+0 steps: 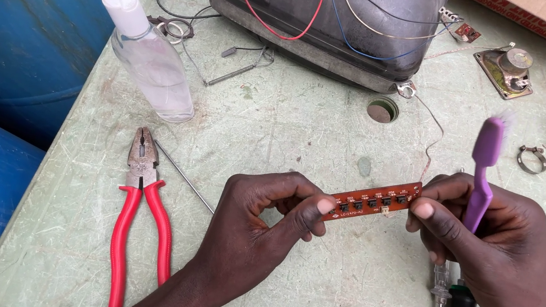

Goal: Cleaning a small electronic connector board using a toothbrush and a screwdriver to remove debris.

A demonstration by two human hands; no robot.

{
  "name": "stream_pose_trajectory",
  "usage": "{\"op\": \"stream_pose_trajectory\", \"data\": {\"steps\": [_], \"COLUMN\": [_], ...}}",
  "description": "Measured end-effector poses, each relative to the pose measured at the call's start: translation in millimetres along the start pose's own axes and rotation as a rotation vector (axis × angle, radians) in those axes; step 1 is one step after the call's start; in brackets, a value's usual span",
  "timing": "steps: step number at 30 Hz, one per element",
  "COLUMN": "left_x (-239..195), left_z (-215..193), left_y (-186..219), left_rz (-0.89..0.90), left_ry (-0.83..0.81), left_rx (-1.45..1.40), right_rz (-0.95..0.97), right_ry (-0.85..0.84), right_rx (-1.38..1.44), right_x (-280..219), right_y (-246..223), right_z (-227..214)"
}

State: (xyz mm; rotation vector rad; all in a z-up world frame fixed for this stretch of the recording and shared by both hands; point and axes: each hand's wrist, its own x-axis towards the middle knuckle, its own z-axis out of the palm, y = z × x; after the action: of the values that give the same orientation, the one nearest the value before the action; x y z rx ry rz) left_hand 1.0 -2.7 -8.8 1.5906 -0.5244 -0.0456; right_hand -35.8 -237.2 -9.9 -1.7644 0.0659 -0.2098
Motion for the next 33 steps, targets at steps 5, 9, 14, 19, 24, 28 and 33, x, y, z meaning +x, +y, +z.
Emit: {"op": "stream_pose_trajectory", "data": {"steps": [5,9,14,19,24,28,33], "left_x": [0.2,-0.1,0.0,1.2,3.5,3.4,3.7], "left_z": [-0.9,-0.9,-1.4,-2.5,-4.3,-7.2,-13.3], "left_y": [2.1,0.6,1.2,2.5,-0.7,-4.6,-19.7], "left_rz": [-0.034,-0.038,-0.047,-0.053,-0.034,0.069,0.329], "left_ry": [-0.025,-0.031,-0.036,-0.037,-0.145,-0.137,-0.093], "left_rx": [-0.052,-0.058,-0.058,-0.058,-0.079,0.095,0.702], "right_rz": [0.018,0.035,0.028,0.016,0.051,-0.009,-0.282], "right_ry": [-0.012,-0.011,-0.014,-0.014,0.034,0.006,-0.107], "right_rx": [0.021,0.011,-0.006,-0.005,-0.061,-0.141,-0.597], "right_x": [-0.9,-0.6,-0.6,0.4,1.3,4.2,5.9], "right_y": [-2.3,-3.7,-2.7,-3.5,-10.2,-1.8,-9.0], "right_z": [0.4,1.3,0.5,1.0,1.7,-1.5,-2.4]}}
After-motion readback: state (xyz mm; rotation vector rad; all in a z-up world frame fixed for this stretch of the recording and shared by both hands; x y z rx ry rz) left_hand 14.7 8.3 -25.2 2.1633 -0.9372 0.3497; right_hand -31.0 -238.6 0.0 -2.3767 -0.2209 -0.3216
